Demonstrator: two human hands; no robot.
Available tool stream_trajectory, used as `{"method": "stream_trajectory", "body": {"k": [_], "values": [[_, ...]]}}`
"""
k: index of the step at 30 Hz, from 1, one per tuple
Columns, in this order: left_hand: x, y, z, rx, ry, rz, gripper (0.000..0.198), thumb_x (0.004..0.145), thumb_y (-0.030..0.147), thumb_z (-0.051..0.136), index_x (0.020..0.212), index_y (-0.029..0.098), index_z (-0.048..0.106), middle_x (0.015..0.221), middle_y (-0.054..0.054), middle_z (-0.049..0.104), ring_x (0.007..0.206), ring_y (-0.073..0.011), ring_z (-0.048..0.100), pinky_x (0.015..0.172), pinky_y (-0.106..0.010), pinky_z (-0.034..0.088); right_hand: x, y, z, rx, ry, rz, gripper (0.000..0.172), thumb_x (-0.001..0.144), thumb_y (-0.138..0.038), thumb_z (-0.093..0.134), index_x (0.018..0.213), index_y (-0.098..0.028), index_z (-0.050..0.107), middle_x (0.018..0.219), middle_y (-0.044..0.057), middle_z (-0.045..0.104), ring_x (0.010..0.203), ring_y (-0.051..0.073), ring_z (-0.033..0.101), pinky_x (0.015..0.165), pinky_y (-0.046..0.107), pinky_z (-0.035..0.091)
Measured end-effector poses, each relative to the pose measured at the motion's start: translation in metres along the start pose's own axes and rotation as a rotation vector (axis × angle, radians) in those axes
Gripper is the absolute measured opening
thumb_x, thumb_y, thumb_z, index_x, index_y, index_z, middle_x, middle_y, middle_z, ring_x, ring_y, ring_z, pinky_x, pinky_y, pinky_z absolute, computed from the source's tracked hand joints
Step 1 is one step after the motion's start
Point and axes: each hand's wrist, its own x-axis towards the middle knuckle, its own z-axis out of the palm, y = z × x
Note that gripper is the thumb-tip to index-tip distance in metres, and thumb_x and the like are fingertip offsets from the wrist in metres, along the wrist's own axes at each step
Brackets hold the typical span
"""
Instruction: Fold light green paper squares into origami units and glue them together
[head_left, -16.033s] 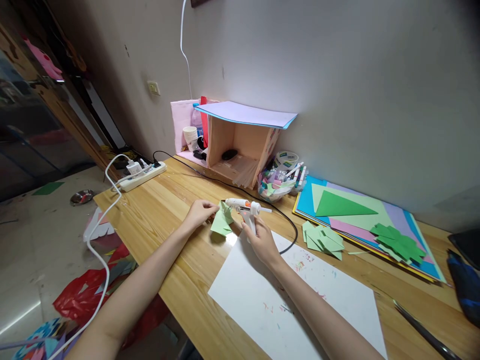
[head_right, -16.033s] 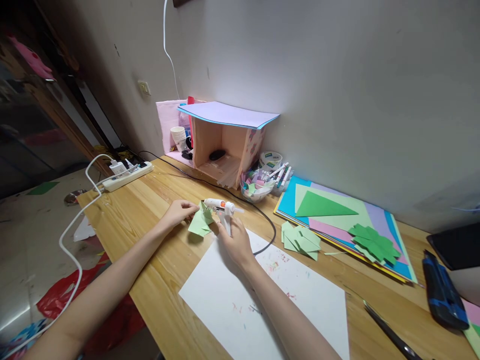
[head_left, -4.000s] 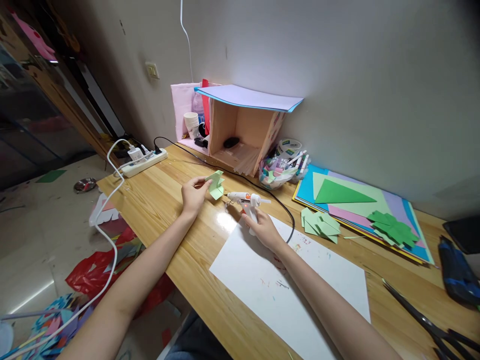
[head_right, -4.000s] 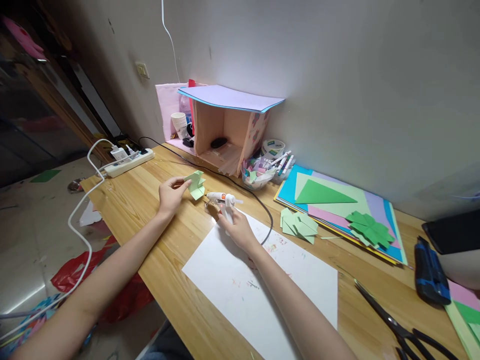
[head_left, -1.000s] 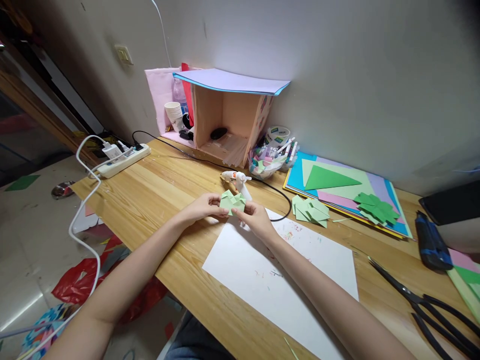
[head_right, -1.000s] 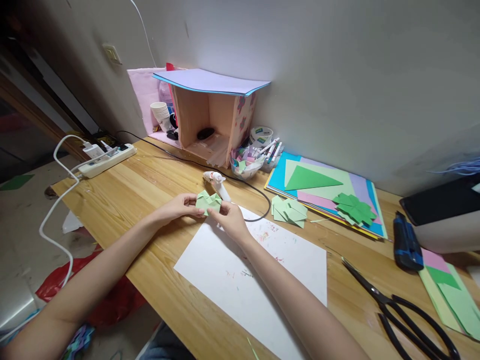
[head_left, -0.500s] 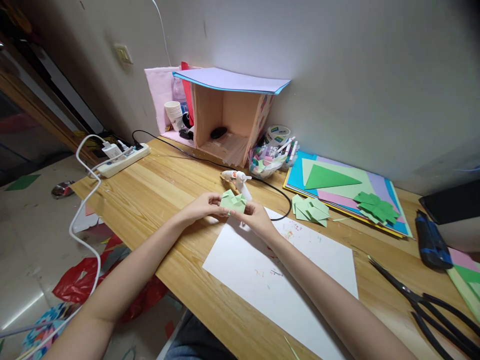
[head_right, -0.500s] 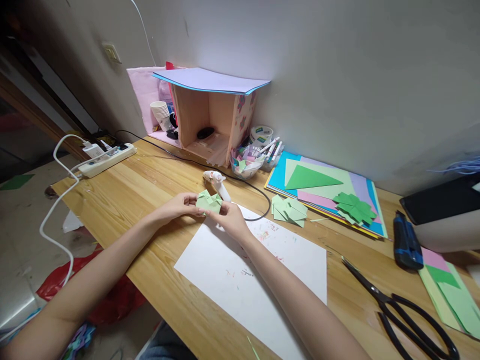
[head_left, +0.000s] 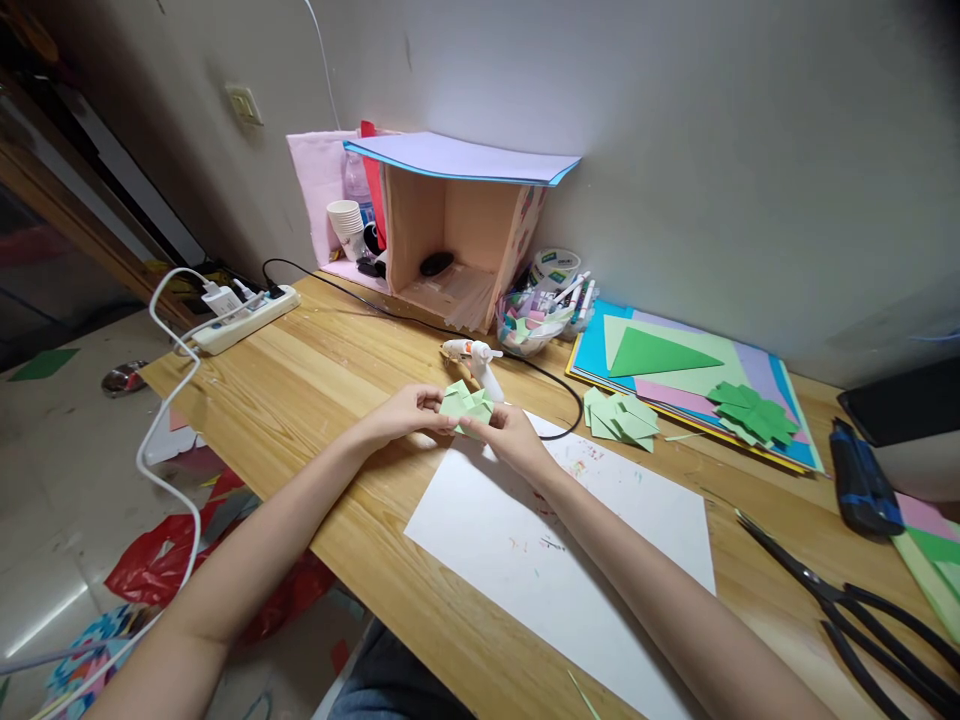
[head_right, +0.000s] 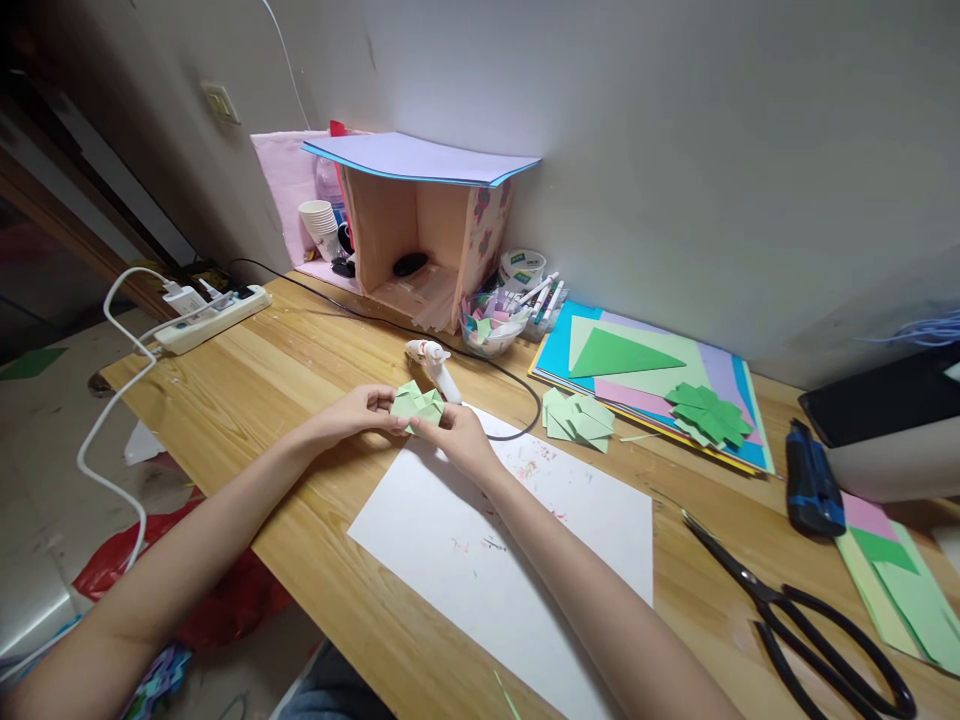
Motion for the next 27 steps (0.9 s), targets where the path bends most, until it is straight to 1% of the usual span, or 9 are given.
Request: {"method": "stream_trajectory", "body": {"k": [4,7,12,16,22,27], "values": [[0.001,-0.002,-0.002,0.030,-0.019,-0.005,0.032,0.061,0.029,0.071,0.085,0.011,0.060,0.079,-0.005,0.063,0.071,-0.0143,0.060,0.068,-0.027,0.047,-0.001,-0.001,0.001,-0.003,0.041,0.025,0.035,0.072,-0.047,0.055,0.057,-0.016,0.051,0.047,-0.005,0.046,0.041,0.007,0.036,0.043,0.021,0.028],[0.001,-0.002,-0.002,0.072,-0.013,0.012,0.032,0.063,0.031,0.069,0.086,0.011,0.060,0.080,-0.005,0.063,0.072,-0.0149,0.060,0.068,-0.027,0.046,-0.001,-0.002,0.000,0.011,0.045,0.028,0.038,0.072,-0.050,0.054,0.056,-0.017,0.048,0.044,-0.005,0.043,0.039,0.007,0.035,0.042,0.021,0.027],[0.001,0.000,0.003,0.133,-0.009,0.054,0.037,0.063,0.033,0.068,0.090,0.010,0.060,0.088,-0.007,0.064,0.081,-0.0187,0.059,0.075,-0.029,0.045,-0.001,-0.001,-0.001,0.017,0.047,0.024,0.042,0.071,-0.054,0.053,0.053,-0.017,0.046,0.045,-0.005,0.043,0.041,0.008,0.038,0.042,0.021,0.027],[0.003,-0.003,0.007,0.119,0.000,0.070,0.040,0.060,0.030,0.071,0.094,0.012,0.059,0.091,-0.006,0.064,0.085,-0.0185,0.059,0.078,-0.028,0.043,-0.001,0.001,-0.001,0.013,0.061,0.012,0.042,0.072,-0.054,0.053,0.054,-0.017,0.046,0.046,-0.005,0.042,0.043,0.008,0.039,0.044,0.021,0.028],[0.004,-0.005,0.008,0.125,0.018,0.068,0.034,0.061,0.026,0.069,0.090,0.013,0.060,0.086,-0.003,0.064,0.080,-0.0157,0.058,0.075,-0.025,0.042,0.000,0.001,0.000,-0.002,0.075,0.016,0.042,0.076,-0.052,0.049,0.054,-0.017,0.046,0.046,-0.004,0.043,0.043,0.008,0.039,0.045,0.021,0.029],[0.003,-0.005,0.008,0.152,0.034,0.068,0.028,0.063,0.025,0.067,0.086,0.012,0.059,0.077,-0.001,0.061,0.071,-0.0130,0.056,0.067,-0.023,0.042,-0.001,0.000,0.003,0.016,0.077,0.001,0.031,0.068,-0.046,0.060,0.064,-0.016,0.054,0.052,-0.004,0.047,0.044,0.008,0.039,0.043,0.021,0.028]]}}
